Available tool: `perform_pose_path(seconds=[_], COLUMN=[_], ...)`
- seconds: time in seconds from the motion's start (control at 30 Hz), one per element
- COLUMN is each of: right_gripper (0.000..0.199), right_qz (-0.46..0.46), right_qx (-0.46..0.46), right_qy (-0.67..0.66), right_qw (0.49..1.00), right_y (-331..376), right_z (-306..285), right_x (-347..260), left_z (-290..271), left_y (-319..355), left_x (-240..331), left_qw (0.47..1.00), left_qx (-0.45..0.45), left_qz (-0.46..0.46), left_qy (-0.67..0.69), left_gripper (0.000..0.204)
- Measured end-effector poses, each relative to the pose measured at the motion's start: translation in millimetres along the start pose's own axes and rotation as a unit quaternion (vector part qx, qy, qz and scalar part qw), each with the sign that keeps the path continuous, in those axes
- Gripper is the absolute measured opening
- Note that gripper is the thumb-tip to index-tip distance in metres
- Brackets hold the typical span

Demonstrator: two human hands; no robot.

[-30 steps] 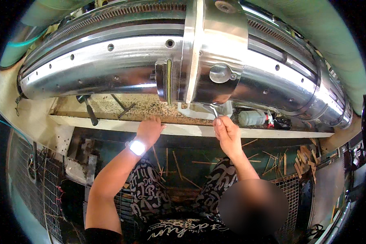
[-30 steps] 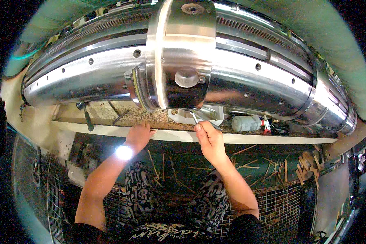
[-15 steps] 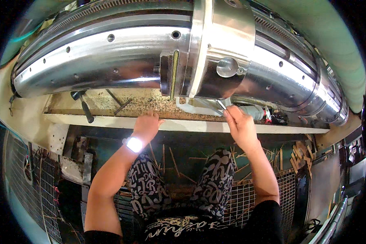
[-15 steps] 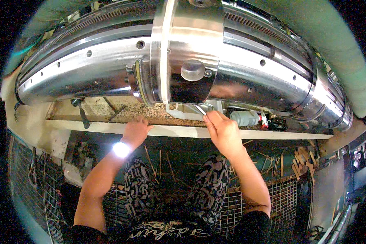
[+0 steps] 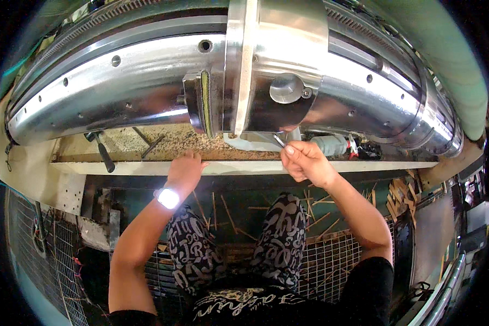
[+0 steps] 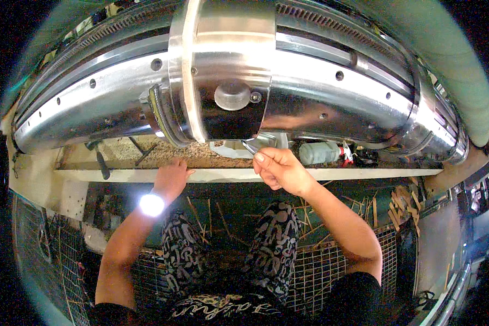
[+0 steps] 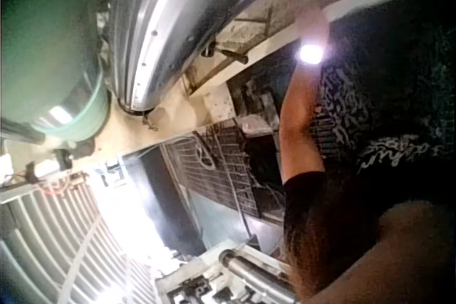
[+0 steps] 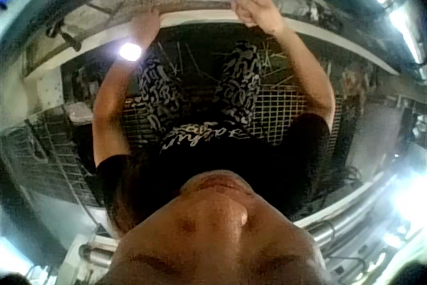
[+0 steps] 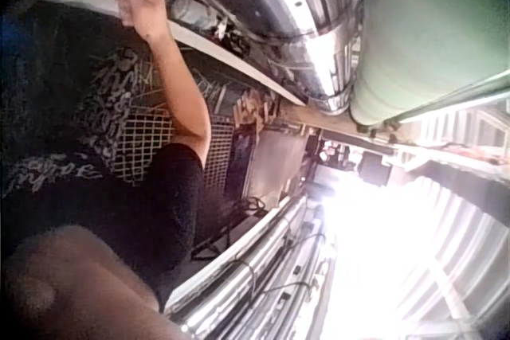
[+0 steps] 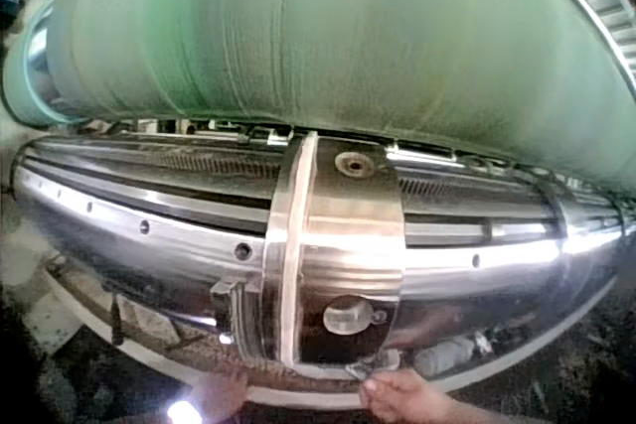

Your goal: The person measures a large curved metal duct using a tape measure and an Allen key. They repeatedly position the tape measure along the duct's surface, mark specific points with the Allen key, and adjust the tape measure to verify dimensions.

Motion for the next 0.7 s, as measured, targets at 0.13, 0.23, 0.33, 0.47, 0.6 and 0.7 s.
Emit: perform_pose_path(seconds=[0.13,0.23,0.33,0.47,0.6,0.7], right_gripper=[0.035,0.034,0.032,0.032,0.033,0.035], right_qz=[0.048,0.053,0.013,0.008,-0.061,-0.086], right_qx=[0.000,-0.025,-0.034,-0.040,-0.045,-0.033], right_qy=[0.070,0.025,-0.060,-0.120,-0.232,-0.282], right_qw=[0.996,0.998,0.998,0.992,0.970,0.955], right_y=[-0.8,-0.8,-6.3,-6.0,-7.8,-8.5], right_z=[-7.8,-7.1,-3.7,-1.0,15.0,28.4], right_x=[-21.8,-17.9,1.1,6.9,29.3,39.0], left_z=[-4.0,-4.6,-3.9,-2.9,2.2,11.0], left_y=[2.2,-0.2,-1.7,-1.7,-4.2,-0.8], left_x=[-1.2,2.6,0.6,1.7,8.4,9.2], left_qw=[1.000,1.000,0.999,0.999,0.999,0.998], left_qx=[-0.009,-0.019,-0.028,-0.029,-0.007,-0.019], left_qz=[0.011,-0.016,-0.015,0.002,-0.023,-0.018], left_qy=[0.001,0.001,0.004,-0.037,-0.045,-0.053], left_gripper=[0.039,0.036,0.035,0.036,0.033,0.033])
Point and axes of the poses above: each hand's wrist, its own y-axis away from the middle knuckle, its own z-axis out of the palm, x = y × z, the point moved 1 cm from there along -y, towards the middle knuckle, and after that the axes turned 4 degrees about -y, right-handed, at the moved point
